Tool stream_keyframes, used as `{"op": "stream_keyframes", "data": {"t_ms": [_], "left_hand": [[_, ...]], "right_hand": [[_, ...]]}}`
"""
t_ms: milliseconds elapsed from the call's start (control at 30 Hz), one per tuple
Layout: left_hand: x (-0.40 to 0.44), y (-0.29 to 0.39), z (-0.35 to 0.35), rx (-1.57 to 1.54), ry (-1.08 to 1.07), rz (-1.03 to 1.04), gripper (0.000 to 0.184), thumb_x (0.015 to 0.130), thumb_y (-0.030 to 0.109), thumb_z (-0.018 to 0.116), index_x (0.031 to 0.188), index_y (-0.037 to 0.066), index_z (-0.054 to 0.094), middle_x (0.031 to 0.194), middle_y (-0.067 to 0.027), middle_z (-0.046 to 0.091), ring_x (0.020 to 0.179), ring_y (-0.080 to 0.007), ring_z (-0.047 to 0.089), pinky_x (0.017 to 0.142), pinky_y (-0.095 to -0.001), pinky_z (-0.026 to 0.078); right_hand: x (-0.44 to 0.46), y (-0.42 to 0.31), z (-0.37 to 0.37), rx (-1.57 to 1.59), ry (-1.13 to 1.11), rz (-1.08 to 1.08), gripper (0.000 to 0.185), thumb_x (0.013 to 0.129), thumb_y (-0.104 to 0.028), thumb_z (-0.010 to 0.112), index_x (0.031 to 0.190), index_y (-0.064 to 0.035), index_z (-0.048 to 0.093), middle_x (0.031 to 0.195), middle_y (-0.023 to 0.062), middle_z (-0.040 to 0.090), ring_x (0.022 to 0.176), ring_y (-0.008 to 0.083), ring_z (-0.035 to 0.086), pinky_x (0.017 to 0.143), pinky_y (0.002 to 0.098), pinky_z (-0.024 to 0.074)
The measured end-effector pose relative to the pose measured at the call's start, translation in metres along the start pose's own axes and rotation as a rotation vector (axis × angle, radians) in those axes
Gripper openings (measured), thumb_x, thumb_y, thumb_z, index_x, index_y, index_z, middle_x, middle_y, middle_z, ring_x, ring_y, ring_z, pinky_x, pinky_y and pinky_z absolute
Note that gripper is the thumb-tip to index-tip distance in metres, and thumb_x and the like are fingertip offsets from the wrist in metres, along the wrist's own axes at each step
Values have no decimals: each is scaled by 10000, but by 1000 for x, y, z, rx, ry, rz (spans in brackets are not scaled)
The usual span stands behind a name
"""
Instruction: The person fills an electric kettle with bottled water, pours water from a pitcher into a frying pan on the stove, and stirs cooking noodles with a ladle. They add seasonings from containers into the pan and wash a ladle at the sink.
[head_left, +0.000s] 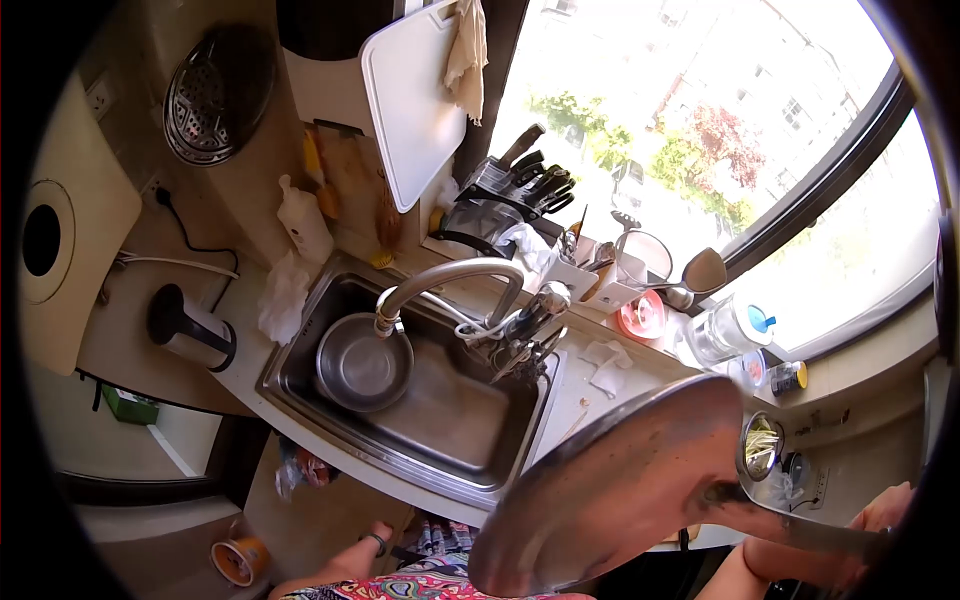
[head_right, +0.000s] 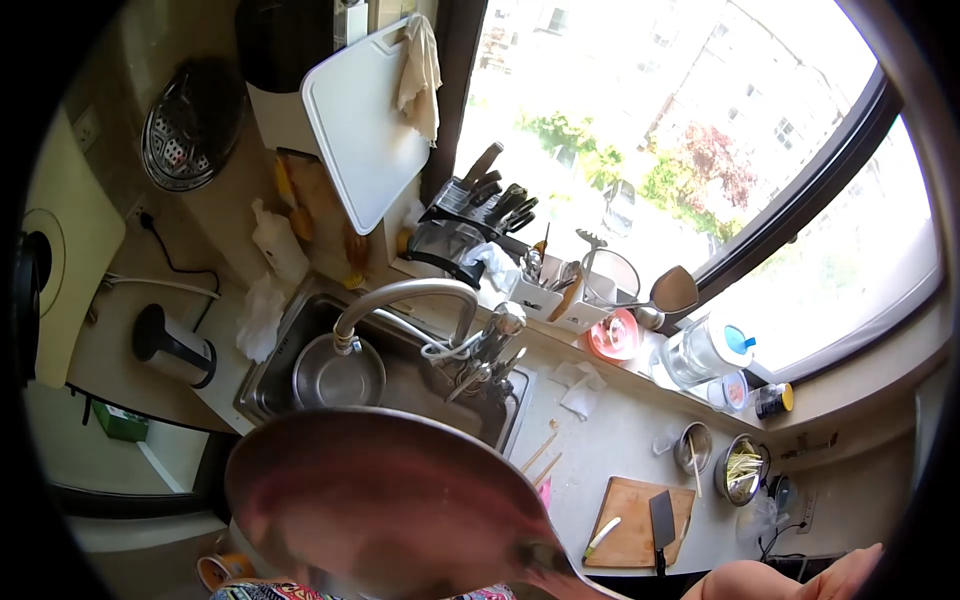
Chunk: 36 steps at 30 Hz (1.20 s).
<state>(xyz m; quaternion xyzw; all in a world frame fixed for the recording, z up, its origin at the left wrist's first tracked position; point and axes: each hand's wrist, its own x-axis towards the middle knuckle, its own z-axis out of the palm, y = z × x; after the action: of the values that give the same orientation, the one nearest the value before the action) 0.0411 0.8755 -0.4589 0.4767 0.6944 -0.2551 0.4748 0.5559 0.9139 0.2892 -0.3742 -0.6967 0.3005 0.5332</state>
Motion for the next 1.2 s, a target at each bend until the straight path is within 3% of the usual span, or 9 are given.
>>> {"op": "stream_keyframes", "data": {"t_ms": [300,433,533,833,900,933,1000,1067,1200], "left_hand": [[10,0,-1,79,6,-19,368,833,261,602,1108,27,675,1170,-238,632,1104,-381,606,917,-435,479],[0,-41,17,10,708,765,357,830,226,602,1104,6,671,1153,-242,639,1103,-376,609,900,-428,487],[12,-20,-3,-17,-9,-63,342,832,201,598,1090,-12,670,1136,-246,646,1090,-378,617,884,-425,492],[2,-44,-12,-93,78,-80,310,818,171,606,1047,-27,675,1117,-265,643,1075,-403,617,873,-432,502],[2,-60,-12,-53,60,-49,308,820,167,603,1046,-30,673,1114,-272,641,1075,-407,615,874,-438,502],[-3,-59,-17,-27,53,-5,306,822,164,601,1045,-33,671,1110,-278,638,1075,-411,613,876,-444,501],[-5,-68,-14,-37,23,-3,304,825,161,595,1044,-36,669,1114,-284,634,1076,-420,608,876,-450,501],[-12,-65,-17,16,63,24,290,818,163,605,1013,-40,675,1068,-284,647,1039,-423,624,845,-449,510],[-7,-68,-13,20,84,92,260,817,164,606,971,-29,689,1003,-279,662,982,-421,645,802,-451,516]], "right_hand": [[7,-21,13,-69,-49,-6,469,890,-245,517,1300,-15,514,706,60,674,493,127,621,437,262,520],[4,-32,22,-100,-29,28,456,888,-248,517,1307,-66,529,715,51,679,508,123,631,456,269,533],[3,-37,29,-118,-15,59,430,897,-257,520,1294,-92,542,722,48,683,514,119,633,466,266,538],[-40,28,23,93,134,60,442,907,-370,585,1275,-128,552,715,31,686,516,138,647,443,269,538],[-53,76,53,29,969,-157,301,990,-227,506,784,-91,334,623,30,506,601,68,584,549,246,504],[-56,91,59,191,670,60,324,987,-260,517,784,-91,330,575,9,449,482,40,495,423,221,411],[-58,131,99,-535,1141,227,443,1005,-425,358,805,-41,454,495,21,467,299,50,388,270,179,304],[-79,148,106,-55,1047,391,448,974,-425,414,822,-10,483,466,57,472,288,98,436,264,202,343],[-105,182,130,29,1057,623,400,935,-337,471,847,37,583,497,137,573,325,174,518,303,259,441]]}}
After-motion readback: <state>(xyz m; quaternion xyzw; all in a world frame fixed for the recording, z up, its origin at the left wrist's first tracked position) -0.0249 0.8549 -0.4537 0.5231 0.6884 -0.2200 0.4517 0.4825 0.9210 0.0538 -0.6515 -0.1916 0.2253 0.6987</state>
